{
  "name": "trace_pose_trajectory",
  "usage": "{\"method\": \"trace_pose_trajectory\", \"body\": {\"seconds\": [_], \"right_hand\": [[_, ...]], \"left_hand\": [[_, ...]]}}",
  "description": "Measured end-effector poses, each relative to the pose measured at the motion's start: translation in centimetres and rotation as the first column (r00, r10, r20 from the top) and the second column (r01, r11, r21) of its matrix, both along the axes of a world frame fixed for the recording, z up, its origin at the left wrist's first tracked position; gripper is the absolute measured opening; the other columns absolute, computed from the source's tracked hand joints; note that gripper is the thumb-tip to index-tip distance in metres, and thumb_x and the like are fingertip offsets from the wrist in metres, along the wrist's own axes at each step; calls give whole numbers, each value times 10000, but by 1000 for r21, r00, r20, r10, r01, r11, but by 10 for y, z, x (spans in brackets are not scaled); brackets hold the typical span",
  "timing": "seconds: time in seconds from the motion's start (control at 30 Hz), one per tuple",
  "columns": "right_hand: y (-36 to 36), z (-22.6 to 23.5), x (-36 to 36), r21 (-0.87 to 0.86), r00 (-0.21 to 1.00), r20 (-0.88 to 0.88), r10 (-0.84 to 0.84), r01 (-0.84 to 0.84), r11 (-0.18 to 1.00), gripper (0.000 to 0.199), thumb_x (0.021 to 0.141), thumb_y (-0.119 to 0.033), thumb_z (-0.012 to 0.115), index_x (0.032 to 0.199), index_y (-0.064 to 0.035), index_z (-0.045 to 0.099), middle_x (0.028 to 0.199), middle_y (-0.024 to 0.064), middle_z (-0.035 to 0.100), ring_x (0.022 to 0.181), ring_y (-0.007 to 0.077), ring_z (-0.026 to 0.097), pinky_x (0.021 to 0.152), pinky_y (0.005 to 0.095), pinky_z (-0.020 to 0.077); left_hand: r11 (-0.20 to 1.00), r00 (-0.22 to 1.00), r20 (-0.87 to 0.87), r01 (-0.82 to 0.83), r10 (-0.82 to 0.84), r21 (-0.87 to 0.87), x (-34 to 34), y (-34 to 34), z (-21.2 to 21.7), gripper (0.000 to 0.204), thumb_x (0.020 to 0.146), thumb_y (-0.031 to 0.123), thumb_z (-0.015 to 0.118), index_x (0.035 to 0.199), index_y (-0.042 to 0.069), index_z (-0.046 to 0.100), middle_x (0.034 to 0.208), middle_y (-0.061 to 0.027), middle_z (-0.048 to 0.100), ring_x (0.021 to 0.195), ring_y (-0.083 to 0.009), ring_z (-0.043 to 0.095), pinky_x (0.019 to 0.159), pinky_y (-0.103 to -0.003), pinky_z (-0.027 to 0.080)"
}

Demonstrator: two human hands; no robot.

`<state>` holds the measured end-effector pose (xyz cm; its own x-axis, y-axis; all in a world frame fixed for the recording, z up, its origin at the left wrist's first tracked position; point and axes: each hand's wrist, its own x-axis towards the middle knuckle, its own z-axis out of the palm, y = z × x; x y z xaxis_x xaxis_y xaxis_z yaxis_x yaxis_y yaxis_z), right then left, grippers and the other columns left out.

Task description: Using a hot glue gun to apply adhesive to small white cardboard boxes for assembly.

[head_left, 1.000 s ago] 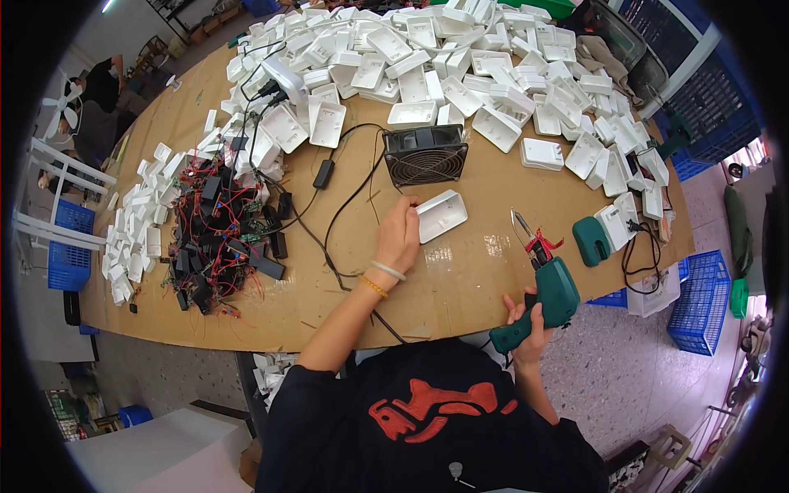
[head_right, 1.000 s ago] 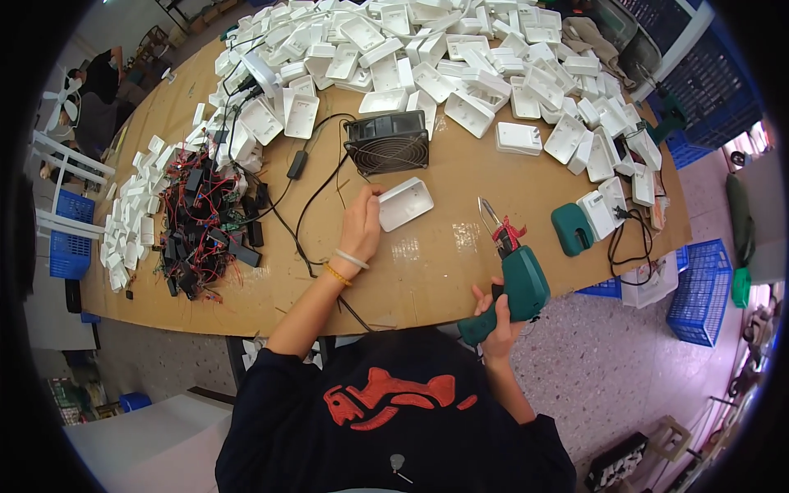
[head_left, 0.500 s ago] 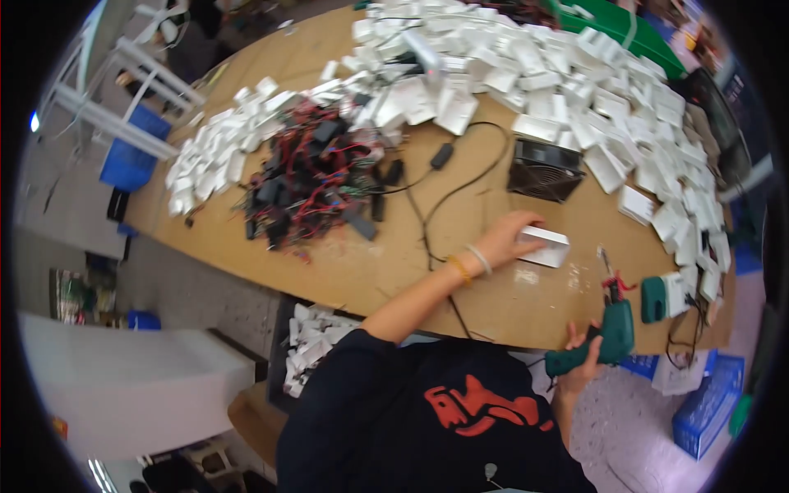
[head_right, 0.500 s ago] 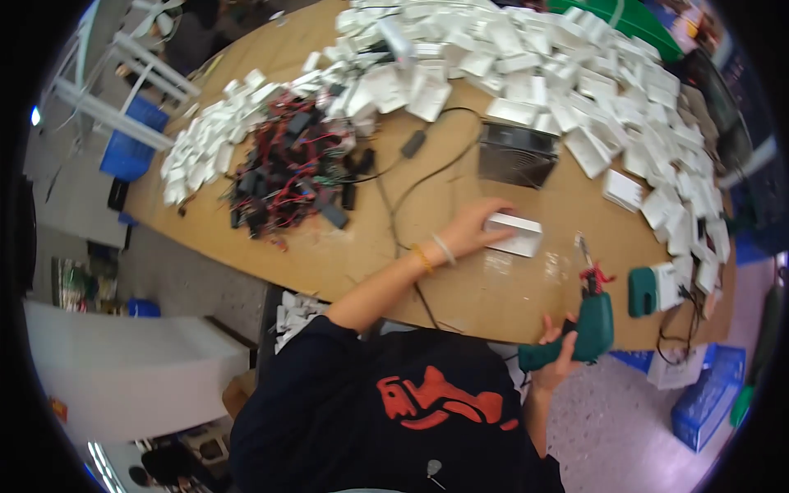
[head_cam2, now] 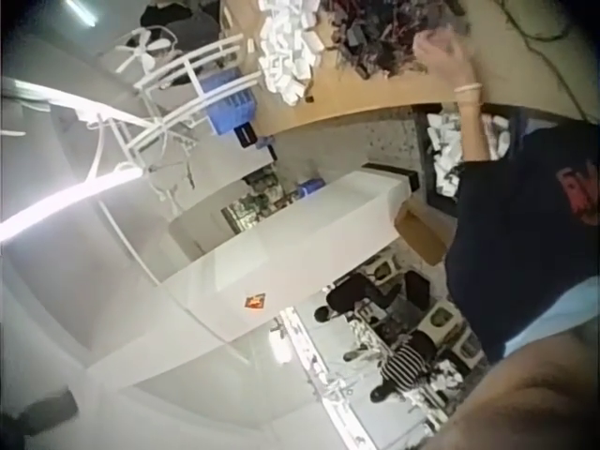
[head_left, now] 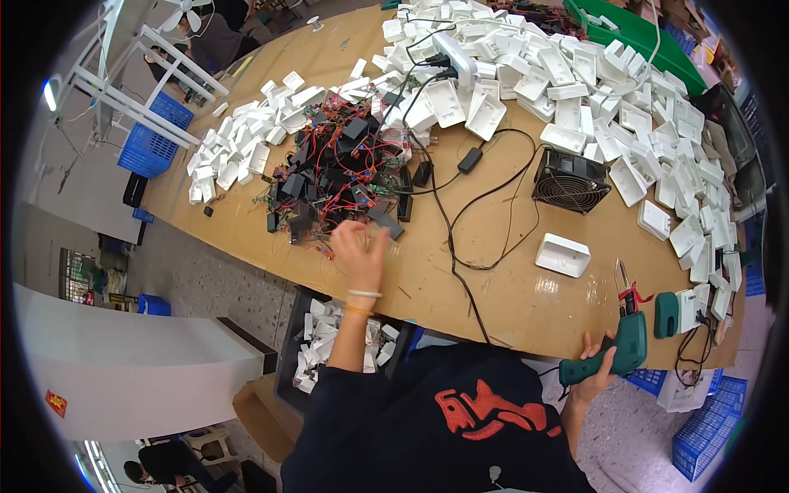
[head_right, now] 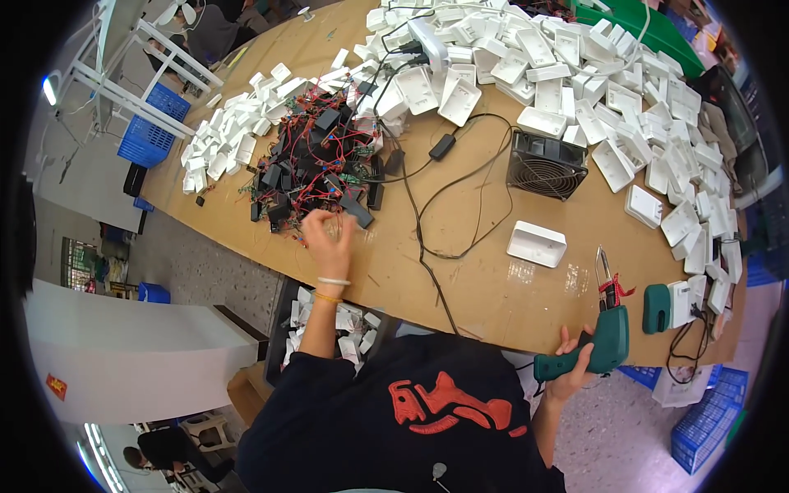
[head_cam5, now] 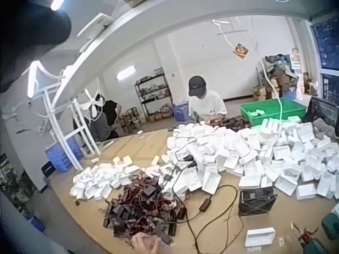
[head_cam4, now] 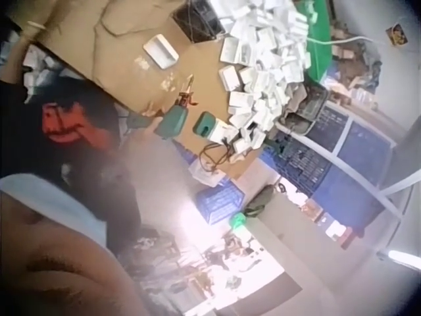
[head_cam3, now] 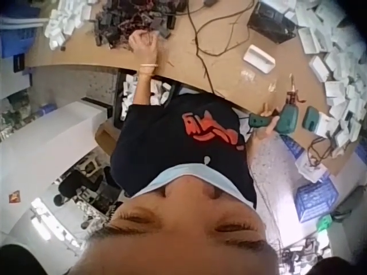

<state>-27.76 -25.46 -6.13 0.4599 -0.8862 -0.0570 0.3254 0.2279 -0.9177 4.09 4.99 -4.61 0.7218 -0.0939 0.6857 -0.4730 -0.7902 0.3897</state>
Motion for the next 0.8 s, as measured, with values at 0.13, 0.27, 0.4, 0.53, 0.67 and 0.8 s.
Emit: {"method": "trace_pose_trajectory", "body": {"seconds": [0.13,0.27,0.4,0.53,0.67,0.8], "right_hand": [[0,0,-4,11,1000,-2,12,-12,1000,365,1021,-268,431,1244,18,473,679,35,470,594,114,469,1009,445,435],[1,2,-4,-4,1000,-6,9,-9,1000,357,1019,-260,439,1238,19,479,690,35,467,596,118,468,987,455,450],[1,3,-3,-11,1000,-5,12,-12,1000,352,1015,-250,448,1237,21,480,703,39,468,604,122,468,973,464,456],[1,3,-4,7,1000,7,-1,1,1000,331,1007,-223,457,1226,24,481,703,47,477,608,128,475,953,465,465],[3,2,-2,38,999,21,-49,48,998,327,998,-209,472,1217,33,483,702,56,496,619,136,490,925,449,480],[2,6,-3,19,1000,-6,10,-10,1000,349,1008,-243,459,1238,19,481,711,47,485,618,131,494,937,441,475]], "left_hand": [[691,837,-466,-155,-288,-706,27,2,27,382,925,380,642,941,9,549,674,-18,603,511,-105,544,460,-232,399],[568,661,-596,-299,-456,-767,50,6,12,323,958,326,600,1043,16,632,938,-108,708,802,-131,683,622,-240,505],[142,874,-256,-216,-412,-966,52,-9,14,222,962,184,599,1108,19,628,1086,-74,669,970,-128,643,808,-272,532],[215,904,-122,-34,-409,-976,42,-38,41,198,970,162,584,1079,3,627,1012,-73,673,862,-108,625,789,-257,520],[637,870,-154,212,-468,-741,-3,-80,74,152,973,112,560,990,-16,642,964,-72,667,805,-74,582,716,-207,466],[759,667,-364,587,-650,-281,-60,-123,59,124,854,86,688,960,23,703,838,-92,693,634,-124,614,566,-240,474]]}}
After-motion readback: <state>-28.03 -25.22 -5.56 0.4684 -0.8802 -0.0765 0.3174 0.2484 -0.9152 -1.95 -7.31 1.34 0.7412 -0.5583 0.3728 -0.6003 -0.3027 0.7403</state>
